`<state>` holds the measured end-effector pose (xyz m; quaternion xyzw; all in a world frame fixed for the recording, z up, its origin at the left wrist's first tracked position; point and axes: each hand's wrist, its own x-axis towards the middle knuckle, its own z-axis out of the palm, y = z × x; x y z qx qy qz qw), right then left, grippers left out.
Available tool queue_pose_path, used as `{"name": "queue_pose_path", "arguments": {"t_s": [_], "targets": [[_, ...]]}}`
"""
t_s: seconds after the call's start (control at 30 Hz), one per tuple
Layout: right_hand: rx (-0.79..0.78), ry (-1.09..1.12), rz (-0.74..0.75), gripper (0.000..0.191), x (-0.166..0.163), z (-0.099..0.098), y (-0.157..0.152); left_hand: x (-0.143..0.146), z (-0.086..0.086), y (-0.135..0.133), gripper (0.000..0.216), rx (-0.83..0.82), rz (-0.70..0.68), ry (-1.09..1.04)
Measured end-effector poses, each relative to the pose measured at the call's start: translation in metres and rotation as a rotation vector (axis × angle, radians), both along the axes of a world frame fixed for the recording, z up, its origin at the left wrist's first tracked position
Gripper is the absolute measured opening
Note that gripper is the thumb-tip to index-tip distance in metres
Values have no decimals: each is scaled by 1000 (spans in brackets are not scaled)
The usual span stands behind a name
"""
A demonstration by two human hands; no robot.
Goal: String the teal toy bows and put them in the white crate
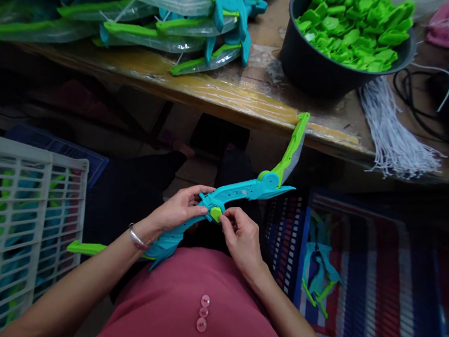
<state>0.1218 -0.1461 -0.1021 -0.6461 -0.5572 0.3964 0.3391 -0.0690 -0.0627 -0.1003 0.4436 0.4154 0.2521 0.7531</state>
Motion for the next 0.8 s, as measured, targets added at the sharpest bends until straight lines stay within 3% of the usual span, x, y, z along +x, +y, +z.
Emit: {"name": "queue_pose_path", "arguments": {"t_s": [0.2,0.57,0.8], "targets": [[201,-193,95,16,-3,8,4,1,-1,-2,61,61,-27,62],[90,-147,98,16,1,8,2,11,2,-10,54,182,-22,255],[269,-334,168,12,-3,0,-6,11,5,-9,53,175,-18,282]]}}
